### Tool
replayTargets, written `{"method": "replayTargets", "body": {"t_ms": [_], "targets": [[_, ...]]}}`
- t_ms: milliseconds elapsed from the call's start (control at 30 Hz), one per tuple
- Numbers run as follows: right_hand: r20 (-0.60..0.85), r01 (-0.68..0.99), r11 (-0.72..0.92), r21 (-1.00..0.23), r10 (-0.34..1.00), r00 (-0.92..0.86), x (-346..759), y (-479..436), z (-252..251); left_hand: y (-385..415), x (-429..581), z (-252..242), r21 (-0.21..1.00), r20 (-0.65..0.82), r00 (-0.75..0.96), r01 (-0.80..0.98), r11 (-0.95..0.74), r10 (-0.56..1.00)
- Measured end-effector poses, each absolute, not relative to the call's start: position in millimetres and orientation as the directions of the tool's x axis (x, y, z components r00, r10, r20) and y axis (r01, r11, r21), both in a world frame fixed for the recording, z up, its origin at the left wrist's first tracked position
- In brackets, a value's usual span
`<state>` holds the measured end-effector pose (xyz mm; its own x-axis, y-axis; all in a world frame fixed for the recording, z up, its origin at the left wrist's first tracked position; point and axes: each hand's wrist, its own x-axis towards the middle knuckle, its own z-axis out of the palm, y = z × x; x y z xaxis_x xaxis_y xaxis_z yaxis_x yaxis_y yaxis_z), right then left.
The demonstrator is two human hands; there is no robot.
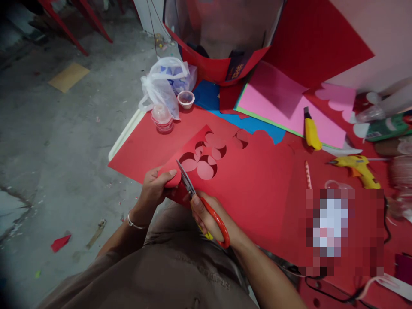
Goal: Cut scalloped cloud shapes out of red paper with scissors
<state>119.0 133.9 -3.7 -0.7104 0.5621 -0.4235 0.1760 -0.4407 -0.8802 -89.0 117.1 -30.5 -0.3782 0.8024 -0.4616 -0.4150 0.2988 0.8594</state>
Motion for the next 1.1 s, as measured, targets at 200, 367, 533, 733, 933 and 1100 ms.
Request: {"method": "replayTargets", "body": {"t_ms": [200,367,533,733,933,1100], "targets": [[-0.437,0.197,-0.437,-0.878,0.560,-0.704,118.9,134.8,-3.2,117.3,-88.9,-26.3,0.849,-0.480,-0.383,-0.428,0.309,0.789],[-0.440,0.201,-0.438,-0.876,0.559,-0.702,119.4,134.3,-2.8,116.7,-90.2,-27.6,0.844,-0.484,-0.366,-0.435,0.314,0.795],[-0.426,0.215,-0.405,-0.889,0.552,-0.717,121.3,137.0,-5.8,114.7,-92.7,-33.1,0.848,-0.468,-0.349,-0.436,0.301,0.812],[-0.412,0.214,-0.390,-0.896,0.549,-0.727,125.4,138.0,-11.4,113.8,-94.5,-32.5,0.848,-0.473,-0.337,-0.426,0.316,0.814],[-0.435,0.238,-0.398,-0.886,0.533,-0.726,127.9,139.6,-7.2,114.2,-95.7,-31.1,0.832,-0.500,-0.317,-0.432,0.347,0.806],[-0.425,0.256,-0.370,-0.893,0.505,-0.752,127.2,145.4,1.3,113.0,-98.0,-34.3,0.817,-0.511,-0.259,-0.443,0.370,0.820]]}}
